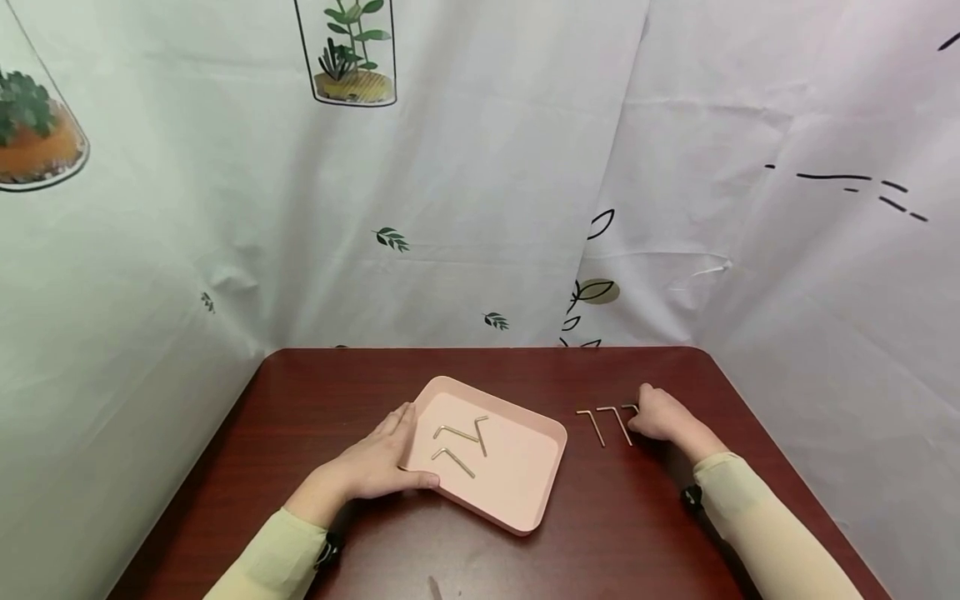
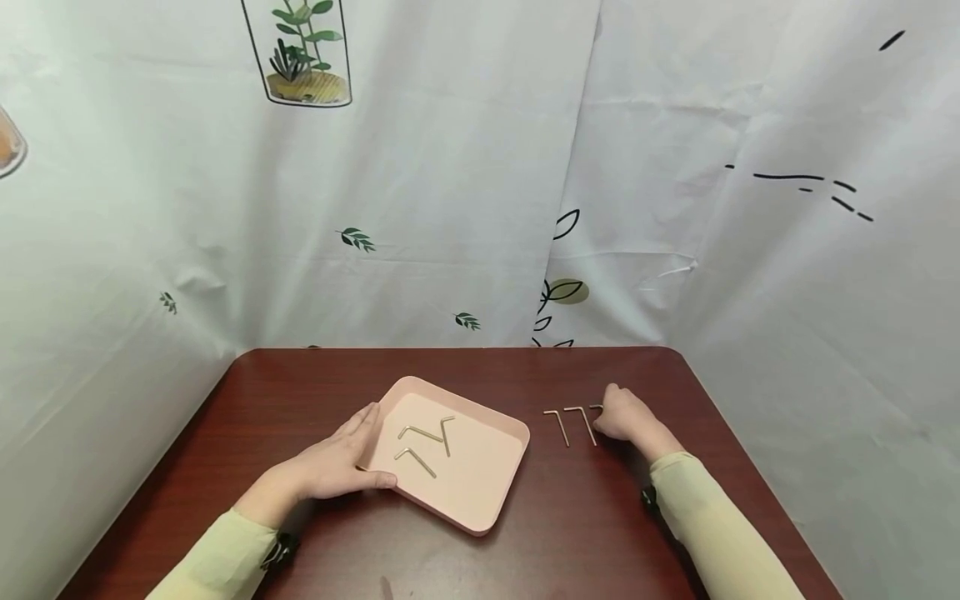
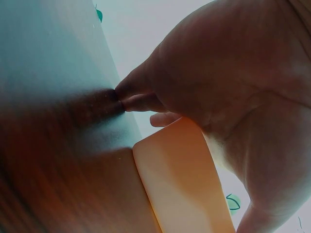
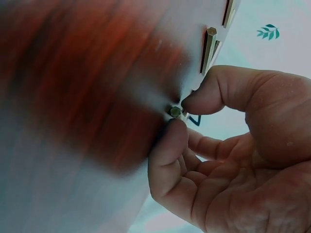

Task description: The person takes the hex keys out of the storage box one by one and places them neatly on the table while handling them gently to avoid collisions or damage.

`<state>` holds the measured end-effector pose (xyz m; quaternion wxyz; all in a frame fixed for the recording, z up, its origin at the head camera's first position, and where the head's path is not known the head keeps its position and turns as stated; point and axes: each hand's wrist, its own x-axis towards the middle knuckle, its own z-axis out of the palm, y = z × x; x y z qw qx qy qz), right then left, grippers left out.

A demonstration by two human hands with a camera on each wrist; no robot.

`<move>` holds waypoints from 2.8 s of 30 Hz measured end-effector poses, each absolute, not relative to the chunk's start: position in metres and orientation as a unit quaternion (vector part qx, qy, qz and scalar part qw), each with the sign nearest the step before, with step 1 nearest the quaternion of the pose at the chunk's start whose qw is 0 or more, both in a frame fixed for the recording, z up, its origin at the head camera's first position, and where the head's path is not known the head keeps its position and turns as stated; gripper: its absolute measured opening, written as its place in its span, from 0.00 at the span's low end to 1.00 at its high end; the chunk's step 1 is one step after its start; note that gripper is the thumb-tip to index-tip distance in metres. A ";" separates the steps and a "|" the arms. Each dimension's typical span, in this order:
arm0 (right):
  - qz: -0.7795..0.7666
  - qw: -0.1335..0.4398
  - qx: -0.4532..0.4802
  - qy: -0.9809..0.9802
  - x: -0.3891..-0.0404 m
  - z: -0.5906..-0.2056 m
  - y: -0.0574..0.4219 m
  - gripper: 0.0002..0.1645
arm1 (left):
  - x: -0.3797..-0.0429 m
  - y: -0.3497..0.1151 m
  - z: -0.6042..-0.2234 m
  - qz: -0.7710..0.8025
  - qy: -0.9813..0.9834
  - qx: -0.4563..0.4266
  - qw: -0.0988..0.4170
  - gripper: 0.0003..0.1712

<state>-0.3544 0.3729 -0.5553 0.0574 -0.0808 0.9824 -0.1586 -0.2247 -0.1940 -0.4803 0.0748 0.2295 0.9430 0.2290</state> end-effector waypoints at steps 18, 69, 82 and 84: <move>-0.159 0.079 -0.059 0.982 -0.301 -0.473 0.328 0.29 | -0.228 -0.191 -0.484 0.221 0.944 0.233 0.072 0.81; -0.186 0.021 -0.141 0.972 -0.268 -0.415 0.186 0.31 | -0.227 -0.195 -0.488 0.221 0.946 0.226 0.070 0.81; -0.173 0.020 -0.169 0.970 -0.263 -0.415 0.166 0.27 | -0.226 -0.195 -0.486 0.223 0.947 0.222 0.071 0.81; -0.168 0.018 -0.171 0.971 -0.263 -0.415 0.162 0.27 | -0.226 -0.195 -0.485 0.223 0.947 0.221 0.071 0.81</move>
